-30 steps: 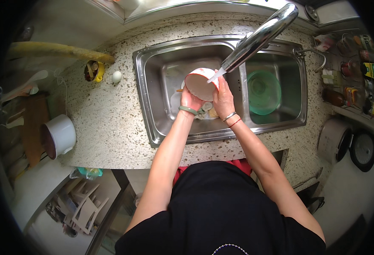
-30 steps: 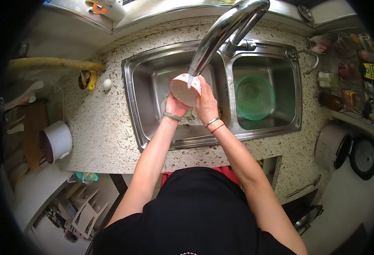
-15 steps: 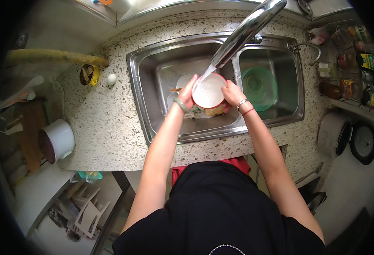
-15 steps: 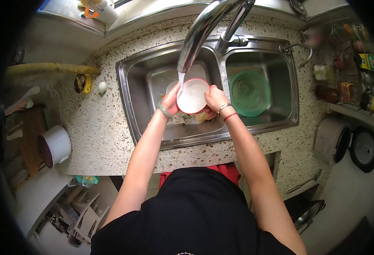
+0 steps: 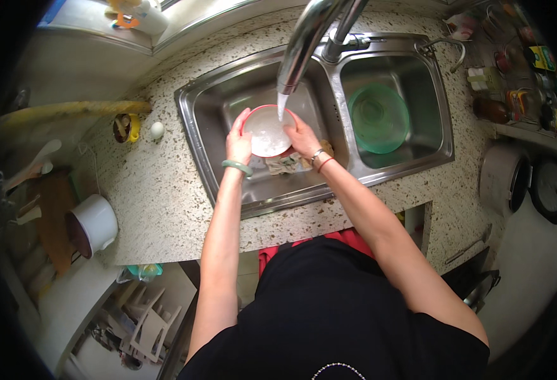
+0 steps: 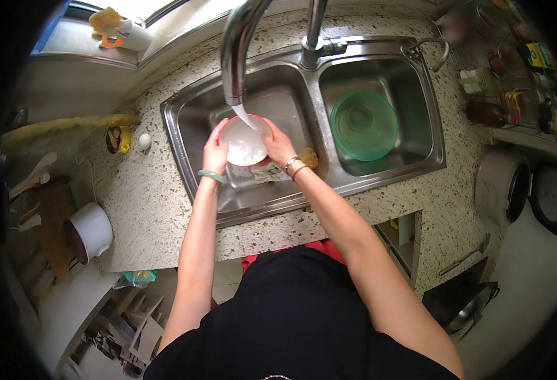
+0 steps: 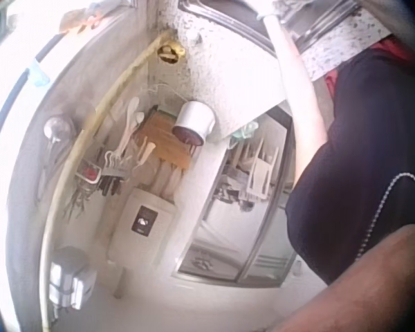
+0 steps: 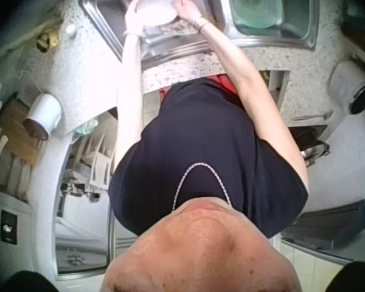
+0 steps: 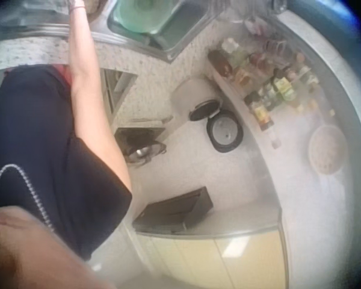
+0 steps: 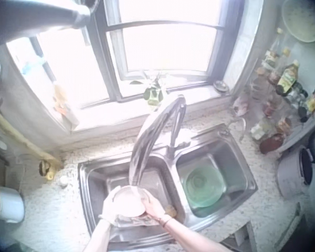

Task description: The person washes a green plastic bowl, a white bowl with a red rim, and a small white bowl under running water in a double-basin stainless steel sink. They then rinse a metal scrubber and a yellow sponge, wring out a cloth, and wipe the countertop and sink surfaces before rinsing the cloth again.

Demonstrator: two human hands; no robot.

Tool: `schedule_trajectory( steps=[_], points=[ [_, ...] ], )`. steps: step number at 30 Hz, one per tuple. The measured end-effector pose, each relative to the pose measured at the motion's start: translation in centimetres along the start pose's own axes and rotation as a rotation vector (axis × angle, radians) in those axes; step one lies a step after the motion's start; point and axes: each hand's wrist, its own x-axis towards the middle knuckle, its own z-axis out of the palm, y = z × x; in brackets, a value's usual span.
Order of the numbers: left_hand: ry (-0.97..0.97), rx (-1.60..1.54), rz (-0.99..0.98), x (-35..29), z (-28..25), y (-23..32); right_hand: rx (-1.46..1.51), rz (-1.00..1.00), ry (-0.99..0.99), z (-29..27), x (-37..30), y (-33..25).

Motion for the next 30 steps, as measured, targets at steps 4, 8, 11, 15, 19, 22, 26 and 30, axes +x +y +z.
schedule_trajectory(
  steps=[4,8,11,15,19,22,26,30],
  points=[
    [0.064,-0.344,-0.336,0.1,1.1,-3.5,-0.621,-0.131,0.127,-0.8,-1.6,-4.4],
    [-0.136,-0.37,-0.495,-2.1,3.8,-3.0,-0.741,0.181,0.157,-2.1,-3.1,-8.2],
    [-0.22,-0.289,-0.558,-3.9,3.9,-1.8,-0.871,0.073,0.113,-4.8,-2.4,-5.7],
    [-0.233,-0.219,-0.523,-5.1,2.6,-1.4,-0.27,0.572,-0.07,-5.9,-2.4,-3.6],
    [-0.21,-0.039,-0.379,-5.3,1.6,0.6,0.164,0.75,-0.142,-4.7,-3.1,-0.5],
    [-0.189,0.427,-0.191,-4.4,-0.2,-0.7,0.48,0.858,-0.324,-3.3,-3.3,1.6],
    [-0.134,1.005,-0.037,-5.2,0.8,5.9,0.913,0.945,-0.505,-1.2,-4.9,1.9],
    [-0.008,1.266,0.205,-6.7,1.6,9.2,1.322,0.818,-0.761,1.3,-6.5,3.4]
  ],
)
